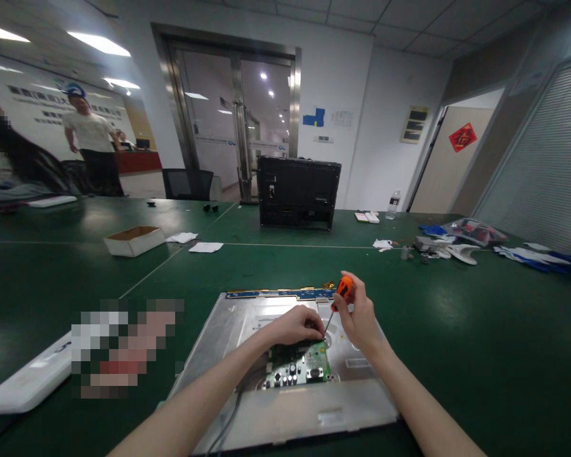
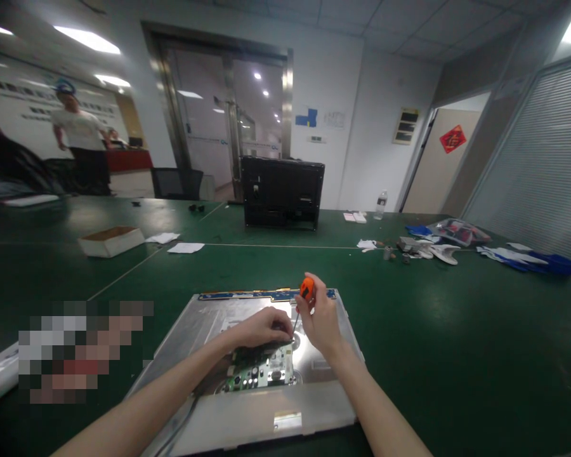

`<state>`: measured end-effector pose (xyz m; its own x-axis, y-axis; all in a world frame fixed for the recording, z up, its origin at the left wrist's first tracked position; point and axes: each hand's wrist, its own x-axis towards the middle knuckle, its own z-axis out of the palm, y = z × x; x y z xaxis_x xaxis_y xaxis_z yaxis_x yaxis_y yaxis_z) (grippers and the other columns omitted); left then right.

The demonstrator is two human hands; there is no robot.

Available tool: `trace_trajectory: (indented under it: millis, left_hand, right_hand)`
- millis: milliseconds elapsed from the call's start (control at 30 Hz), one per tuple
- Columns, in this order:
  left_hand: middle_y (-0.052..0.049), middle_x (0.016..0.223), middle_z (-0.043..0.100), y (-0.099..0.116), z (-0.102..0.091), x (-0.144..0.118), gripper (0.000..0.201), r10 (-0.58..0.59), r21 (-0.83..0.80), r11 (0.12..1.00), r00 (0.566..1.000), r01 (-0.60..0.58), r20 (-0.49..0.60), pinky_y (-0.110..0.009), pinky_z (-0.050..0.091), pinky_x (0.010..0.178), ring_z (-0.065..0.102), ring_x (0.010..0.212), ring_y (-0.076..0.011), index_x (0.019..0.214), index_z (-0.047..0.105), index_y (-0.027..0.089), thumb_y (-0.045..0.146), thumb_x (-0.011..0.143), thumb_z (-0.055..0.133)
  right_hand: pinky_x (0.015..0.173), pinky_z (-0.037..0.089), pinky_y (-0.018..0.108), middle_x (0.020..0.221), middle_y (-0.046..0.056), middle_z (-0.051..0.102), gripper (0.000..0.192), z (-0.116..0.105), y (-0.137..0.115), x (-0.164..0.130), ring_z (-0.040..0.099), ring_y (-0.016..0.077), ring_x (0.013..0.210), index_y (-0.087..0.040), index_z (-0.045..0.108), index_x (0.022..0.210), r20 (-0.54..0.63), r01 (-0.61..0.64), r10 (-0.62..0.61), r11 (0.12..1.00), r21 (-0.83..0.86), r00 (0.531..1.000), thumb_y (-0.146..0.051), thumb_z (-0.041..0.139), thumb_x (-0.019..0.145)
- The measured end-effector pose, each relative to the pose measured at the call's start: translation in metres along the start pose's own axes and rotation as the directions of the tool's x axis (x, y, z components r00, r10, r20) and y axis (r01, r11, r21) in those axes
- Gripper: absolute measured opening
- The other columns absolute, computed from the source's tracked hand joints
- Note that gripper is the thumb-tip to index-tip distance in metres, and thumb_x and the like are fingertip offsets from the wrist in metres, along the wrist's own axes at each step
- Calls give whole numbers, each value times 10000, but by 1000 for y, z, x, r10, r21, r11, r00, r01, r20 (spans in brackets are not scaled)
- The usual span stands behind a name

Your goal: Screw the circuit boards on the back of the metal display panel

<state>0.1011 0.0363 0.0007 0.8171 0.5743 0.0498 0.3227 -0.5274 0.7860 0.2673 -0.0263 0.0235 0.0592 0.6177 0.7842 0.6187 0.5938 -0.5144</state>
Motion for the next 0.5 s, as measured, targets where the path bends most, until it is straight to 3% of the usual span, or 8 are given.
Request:
trace_trajectory:
  millis: [500]
  left_hand:
    - [17, 684, 662, -1, 0, 0, 117, 3, -34, 999, 1000, -2, 16, -196, 416, 634, 559, 642, -123, 753, 719, 152, 104, 695, 630]
  right_hand:
    - [471, 426, 233, 647, -9, 565, 365, 7, -1, -7, 543, 135, 487, -144, 400, 1253, 64, 63, -58, 995, -73, 996, -320, 411, 934]
